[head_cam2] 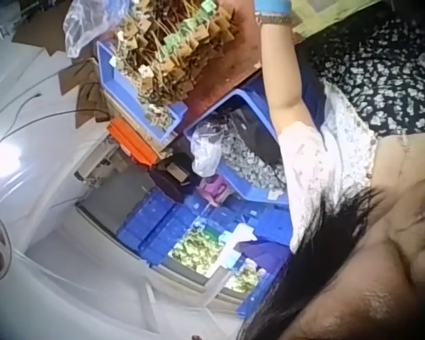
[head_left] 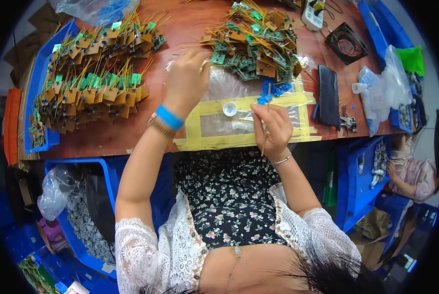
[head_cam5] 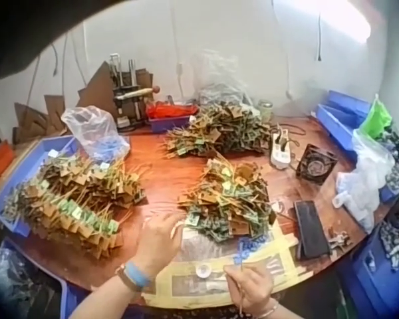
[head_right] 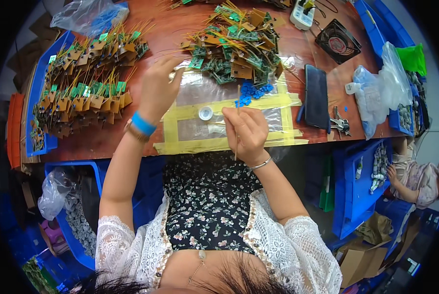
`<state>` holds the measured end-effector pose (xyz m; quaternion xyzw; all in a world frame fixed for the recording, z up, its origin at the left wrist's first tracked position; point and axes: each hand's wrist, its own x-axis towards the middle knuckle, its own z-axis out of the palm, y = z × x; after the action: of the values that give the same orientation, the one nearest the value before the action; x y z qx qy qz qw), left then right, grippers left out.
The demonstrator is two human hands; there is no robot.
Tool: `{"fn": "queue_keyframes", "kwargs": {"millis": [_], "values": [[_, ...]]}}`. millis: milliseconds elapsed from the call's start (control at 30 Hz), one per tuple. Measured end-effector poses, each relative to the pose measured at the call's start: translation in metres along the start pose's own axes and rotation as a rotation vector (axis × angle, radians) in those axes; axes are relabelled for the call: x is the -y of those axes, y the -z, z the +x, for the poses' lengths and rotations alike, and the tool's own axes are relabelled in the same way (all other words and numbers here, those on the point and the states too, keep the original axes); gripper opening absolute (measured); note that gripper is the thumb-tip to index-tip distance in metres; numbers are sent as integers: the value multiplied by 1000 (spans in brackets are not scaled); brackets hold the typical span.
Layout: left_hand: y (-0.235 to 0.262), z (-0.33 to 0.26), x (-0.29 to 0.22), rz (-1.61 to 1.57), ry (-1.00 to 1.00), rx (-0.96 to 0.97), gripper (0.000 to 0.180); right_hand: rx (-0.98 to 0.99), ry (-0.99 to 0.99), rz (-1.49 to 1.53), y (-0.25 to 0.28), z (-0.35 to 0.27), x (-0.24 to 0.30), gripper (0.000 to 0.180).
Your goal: Assembling small electronic circuit boards with various components at a factory workbench.
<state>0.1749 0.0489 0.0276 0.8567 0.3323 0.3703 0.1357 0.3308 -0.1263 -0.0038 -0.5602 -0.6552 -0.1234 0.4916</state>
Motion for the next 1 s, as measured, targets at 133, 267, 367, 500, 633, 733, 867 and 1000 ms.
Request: {"fn": "queue_keyframes", "kwargs": {"millis": [133, 267, 367, 500, 633, 733, 867, 1000], "values": [[-53, 32, 24, 344, -219, 55, 11, 3, 54, -18, -2, 3, 3, 30], [-45, 36, 31, 410, -289, 251, 11, -6, 91, -18, -3, -1, -2, 27], [-23, 10, 17, 280, -281, 182, 8, -18, 83, -3, -1, -2, -5, 28], [-1, -14, 17, 233, -166, 122, 8, 4, 83, 13, 1, 0, -3, 25], [2, -6, 22, 361, -326, -28, 19, 11, 104, 10, 1, 0, -1, 26], [5, -9, 31, 481, -282, 114, 28, 19, 102, 26, 2, 0, 2, 25], [27, -3, 26, 526, -159, -286, 43, 61, 61, 90, 6, -1, 2, 18], [58, -25, 11, -185, 227, -579, 38, 141, -242, 457, 9, -2, 5, 29]]}}
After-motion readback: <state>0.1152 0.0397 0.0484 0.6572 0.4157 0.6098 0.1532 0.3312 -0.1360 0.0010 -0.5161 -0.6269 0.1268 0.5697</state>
